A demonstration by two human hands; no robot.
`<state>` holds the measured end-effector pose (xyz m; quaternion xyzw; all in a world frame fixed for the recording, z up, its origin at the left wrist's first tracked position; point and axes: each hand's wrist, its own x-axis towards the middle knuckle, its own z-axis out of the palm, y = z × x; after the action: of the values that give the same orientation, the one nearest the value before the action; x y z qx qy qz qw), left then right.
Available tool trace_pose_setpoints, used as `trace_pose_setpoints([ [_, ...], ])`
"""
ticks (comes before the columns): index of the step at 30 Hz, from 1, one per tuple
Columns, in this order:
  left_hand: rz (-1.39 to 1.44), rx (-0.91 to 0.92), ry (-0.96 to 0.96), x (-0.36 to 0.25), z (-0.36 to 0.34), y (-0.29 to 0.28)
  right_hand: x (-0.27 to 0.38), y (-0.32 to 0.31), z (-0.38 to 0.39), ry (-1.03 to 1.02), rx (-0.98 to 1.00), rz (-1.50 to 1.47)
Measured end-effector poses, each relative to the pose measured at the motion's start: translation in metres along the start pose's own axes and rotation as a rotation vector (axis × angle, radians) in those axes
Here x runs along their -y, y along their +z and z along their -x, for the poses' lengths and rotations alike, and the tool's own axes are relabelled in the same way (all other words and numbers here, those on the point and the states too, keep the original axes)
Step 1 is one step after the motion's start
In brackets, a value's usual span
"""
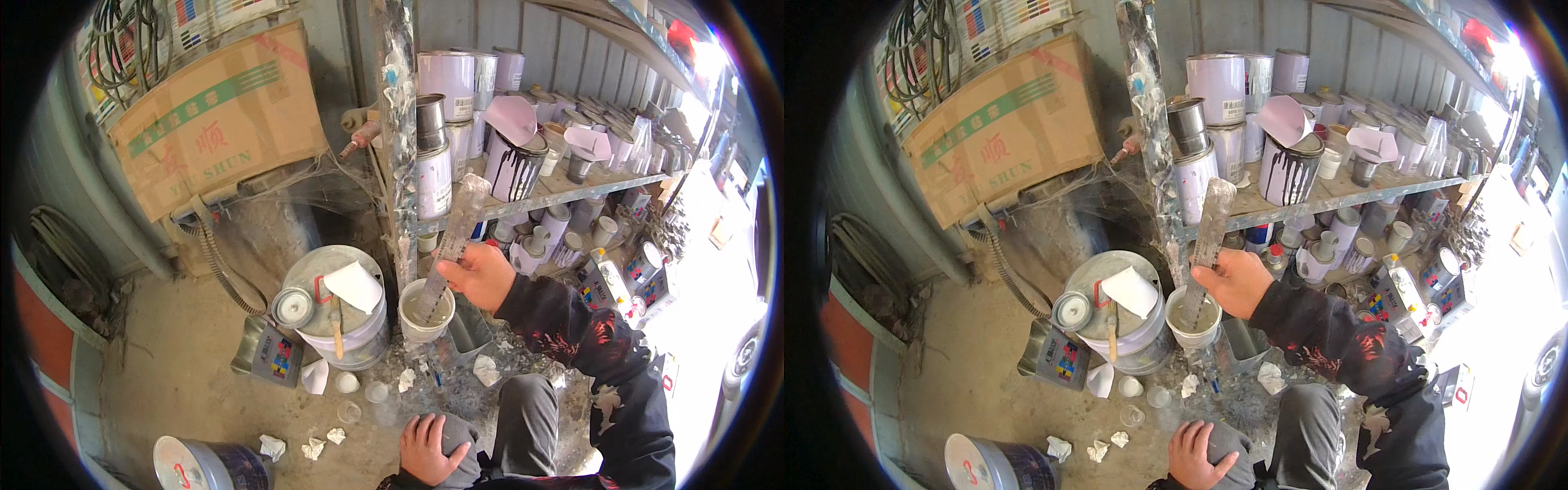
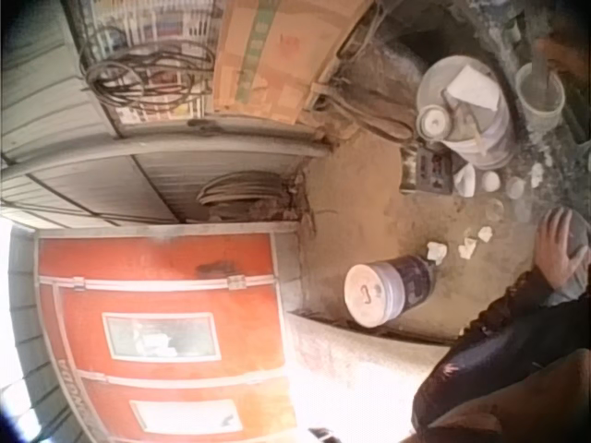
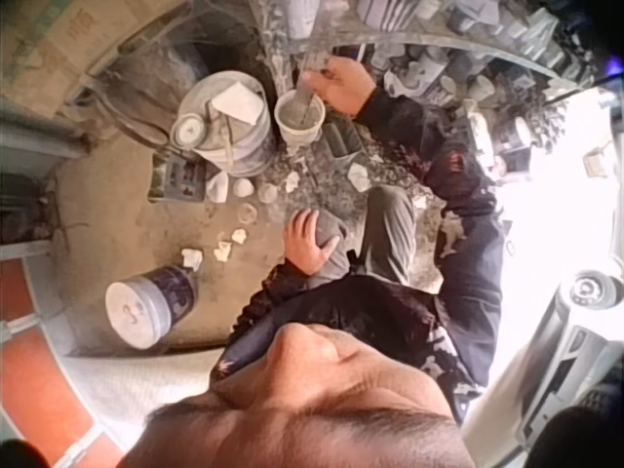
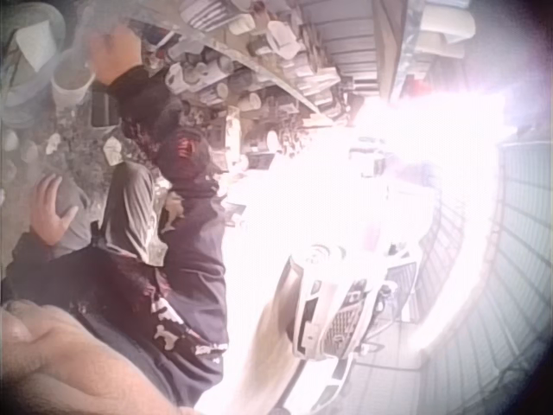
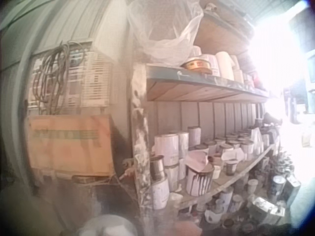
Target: The person pours liquid from a metal can into a small plastic cup, then pours the contents into a paint bucket. They stir the mixture with a metal ruler and inspect the ruler for residue.
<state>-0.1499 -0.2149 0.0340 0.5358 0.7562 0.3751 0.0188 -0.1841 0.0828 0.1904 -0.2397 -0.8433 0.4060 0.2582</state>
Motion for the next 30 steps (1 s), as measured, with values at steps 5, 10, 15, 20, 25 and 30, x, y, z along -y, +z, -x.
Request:
trace_pose_setpoints([
  [5,0.001,0.023,-0.021,-0.001,0.000,-0.003,-0.011,-0.008,0.003,-0.036,-0.006,0.269],
  [10,0.005,0.008,-0.037,-0.002,0.000,-0.003,-0.018,-0.009,0.006,0.216,0.036,-0.226],
  [15,0.027,0.019,-0.050,-0.002,0.000,-0.006,-0.029,-0.032,0.005,0.187,-0.068,-0.431],
  [20,0.034,0.009,-0.039,-0.006,-0.003,-0.006,-0.025,-0.071,0.016,0.134,-0.138,-0.475],
  [25,0.042,0.016,-0.035,-0.007,-0.002,-0.007,-0.001,-0.094,0.023,0.028,-0.165,-0.460],
  [30,0.046,0.028,-0.031,-0.006,-0.002,-0.008,0.017,-0.111,0.029,-0.041,-0.204,-0.441],
])
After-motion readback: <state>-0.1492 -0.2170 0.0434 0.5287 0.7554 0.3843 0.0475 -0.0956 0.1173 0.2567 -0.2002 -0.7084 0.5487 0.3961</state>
